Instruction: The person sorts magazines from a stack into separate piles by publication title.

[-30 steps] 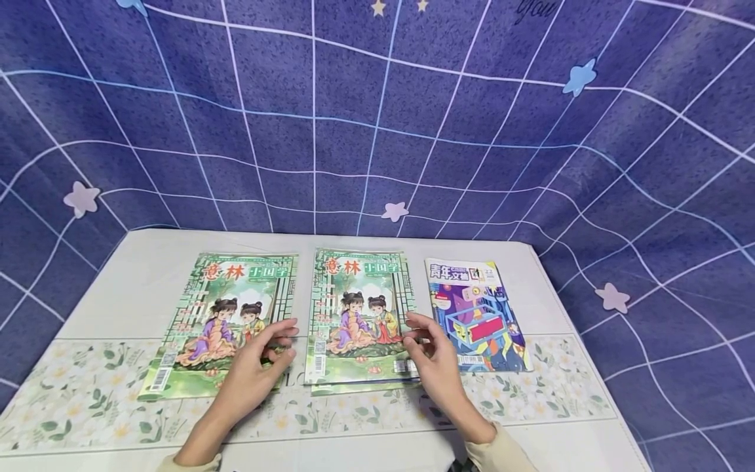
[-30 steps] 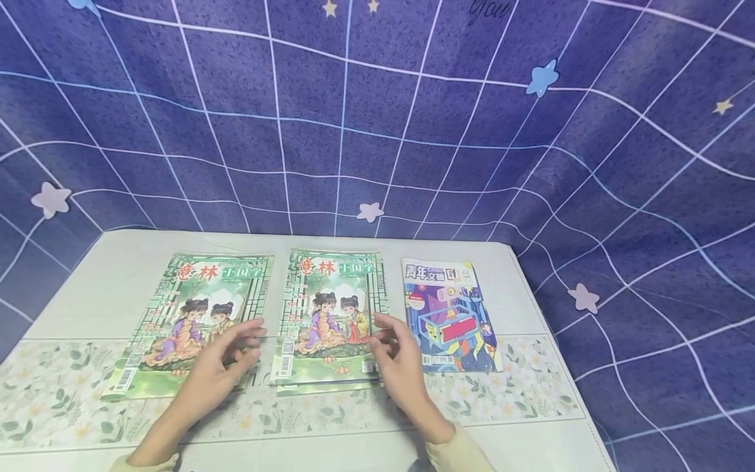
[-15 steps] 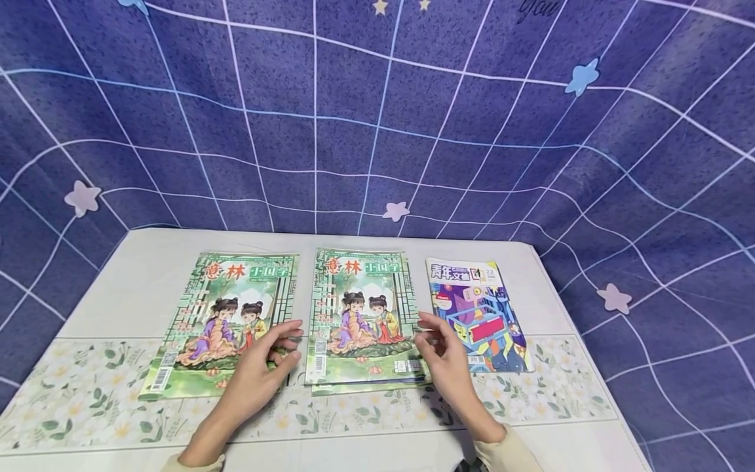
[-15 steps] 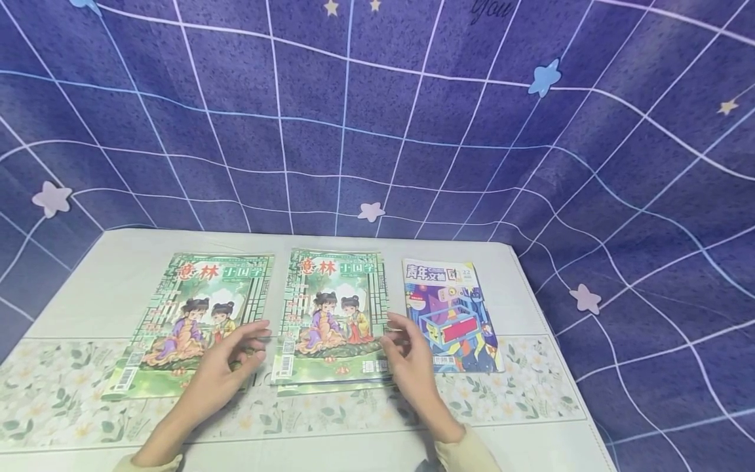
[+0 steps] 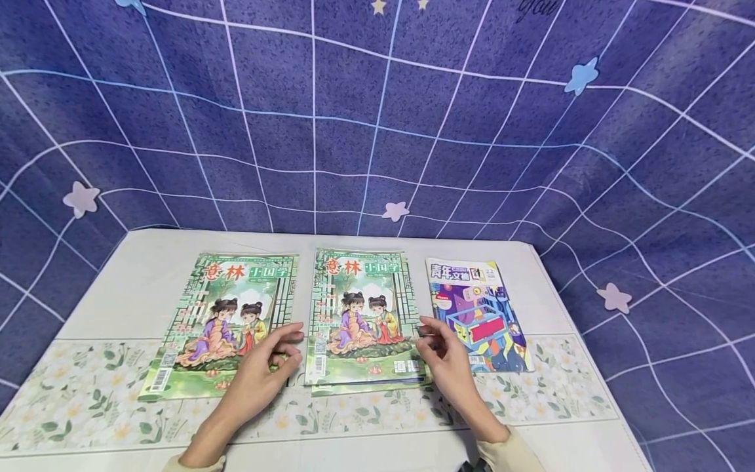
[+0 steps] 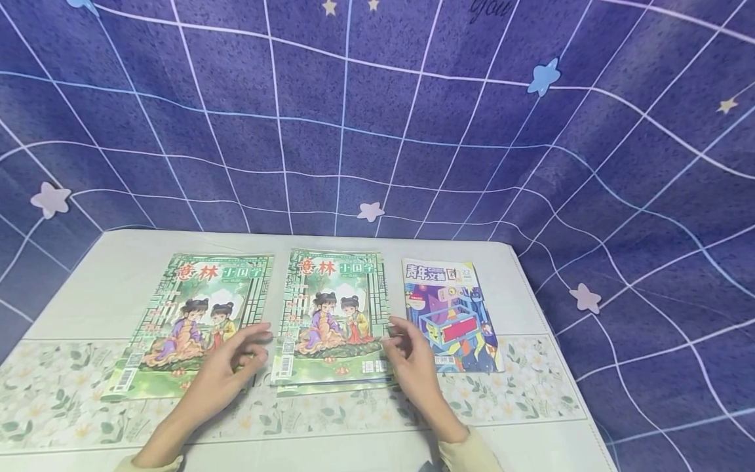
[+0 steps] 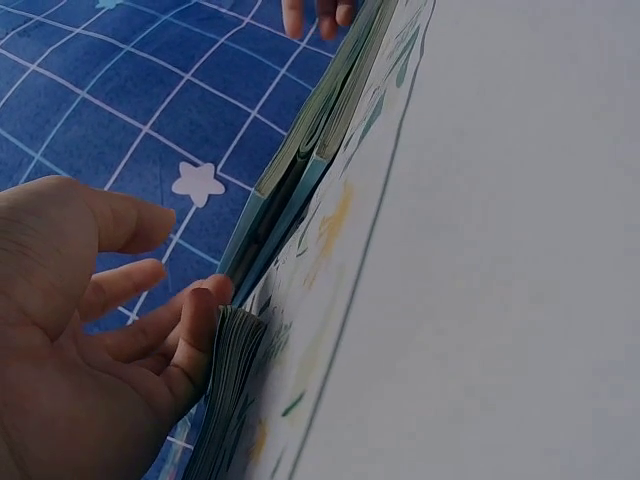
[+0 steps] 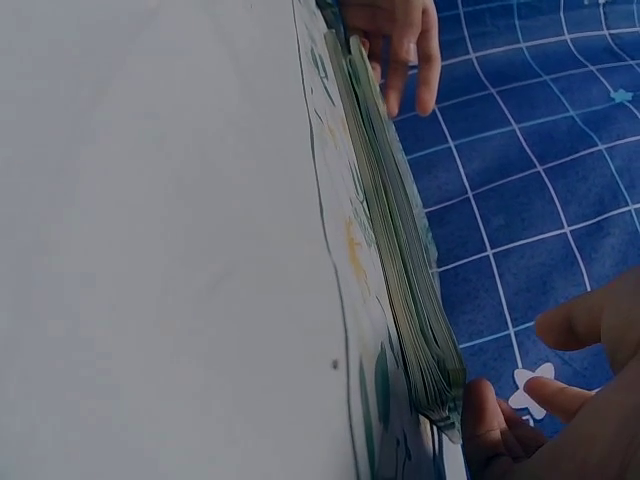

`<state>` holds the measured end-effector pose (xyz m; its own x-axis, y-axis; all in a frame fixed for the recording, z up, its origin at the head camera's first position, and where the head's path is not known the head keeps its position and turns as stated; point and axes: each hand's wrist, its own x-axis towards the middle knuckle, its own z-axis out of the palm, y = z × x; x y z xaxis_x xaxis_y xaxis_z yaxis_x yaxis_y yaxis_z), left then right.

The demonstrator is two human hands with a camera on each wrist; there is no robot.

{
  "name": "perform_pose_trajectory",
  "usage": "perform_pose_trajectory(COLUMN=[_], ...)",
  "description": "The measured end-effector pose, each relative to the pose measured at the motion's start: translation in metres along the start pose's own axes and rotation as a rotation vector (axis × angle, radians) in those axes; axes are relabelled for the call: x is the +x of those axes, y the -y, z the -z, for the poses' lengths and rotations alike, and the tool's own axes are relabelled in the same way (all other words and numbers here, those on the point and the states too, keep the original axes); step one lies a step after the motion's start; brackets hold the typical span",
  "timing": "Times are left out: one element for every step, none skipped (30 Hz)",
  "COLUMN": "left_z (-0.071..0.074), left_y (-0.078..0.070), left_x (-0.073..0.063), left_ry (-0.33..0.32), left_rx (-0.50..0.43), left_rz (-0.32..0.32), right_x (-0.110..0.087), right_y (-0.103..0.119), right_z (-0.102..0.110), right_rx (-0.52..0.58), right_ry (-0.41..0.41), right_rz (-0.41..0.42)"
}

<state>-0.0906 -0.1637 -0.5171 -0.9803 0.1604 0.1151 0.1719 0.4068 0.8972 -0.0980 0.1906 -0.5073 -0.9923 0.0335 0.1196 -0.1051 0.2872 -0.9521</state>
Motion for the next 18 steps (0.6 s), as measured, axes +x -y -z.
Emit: perform_pose_trajectory(left_z=[-0.0001,-0.0002,-0.0004,-0.0004,-0.0004,-0.0004,-0.0005,-0.0005,-0.0005,-0.0006,-0.0007,-0.0008,-0.0010,-0.0012,-0.0014,-0.0017,-0.0018,-0.0021], left_y=[0.0000,-0.0001,-0.0002,-0.0003,-0.0006,-0.0008,-0.0011,-0.0014,-0.0018,-0.0021,-0.0025,-0.0028,-0.0030,-0.0030,-0.0031,-0.0031,-0.0029,-0.0029], left_x=[0.0000,0.0000,0.0000,-0.0002,-0.0004,-0.0006,-0.0008,-0.0009,-0.0008,-0.0005,-0.0003,0.0000,0.0003,0.0006,0.0007,0.0008,0.0007,0.0006], left_ry=[0.002,0.005,0.005,0.006,0.010,0.015,0.021,0.030,0.038,0.049,0.058,0.062,0.068,0.072,0.076,0.077,0.080,0.081], left_rx=[0.001,0.001,0.003,0.006,0.007,0.010,0.009,0.008,0.010,0.009,0.006,0.006,0.005,0.007,0.009,0.011,0.013,0.015], left_rz=[0.002,0.001,-0.001,-0.003,-0.005,-0.006,-0.004,-0.001,0.001,0.003,0.006,0.008,0.009,0.008,0.005,0.007,0.012,0.015], right_x=[-0.0001,-0.0002,-0.0002,-0.0004,-0.0005,-0.0006,-0.0007,-0.0009,-0.0010,-0.0011,-0.0012,-0.0014,-0.0013,-0.0012,-0.0011,-0.0009,-0.0007,-0.0005], right_y=[-0.0002,-0.0006,-0.0010,-0.0014,-0.0019,-0.0023,-0.0026,-0.0030,-0.0035,-0.0038,-0.0039,-0.0040,-0.0041,-0.0042,-0.0042,-0.0041,-0.0042,-0.0041], right_z=[0.0002,0.0004,0.0006,0.0007,0.0008,0.0010,0.0011,0.0012,0.0014,0.0015,0.0015,0.0016,0.0015,0.0015,0.0014,0.0011,0.0010,0.0008], right_rx=[-0.002,-0.006,-0.009,-0.013,-0.019,-0.023,-0.030,-0.039,-0.049,-0.059,-0.070,-0.079,-0.088,-0.099,-0.110,-0.118,-0.127,-0.133], right_ry=[0.001,0.000,0.000,0.000,0.001,0.003,0.005,0.008,0.011,0.013,0.015,0.018,0.020,0.021,0.024,0.026,0.030,0.033], right_rz=[0.000,-0.001,-0.001,-0.003,-0.002,-0.003,-0.004,-0.005,-0.004,-0.006,-0.008,-0.013,-0.016,-0.015,-0.016,-0.017,-0.016,-0.013])
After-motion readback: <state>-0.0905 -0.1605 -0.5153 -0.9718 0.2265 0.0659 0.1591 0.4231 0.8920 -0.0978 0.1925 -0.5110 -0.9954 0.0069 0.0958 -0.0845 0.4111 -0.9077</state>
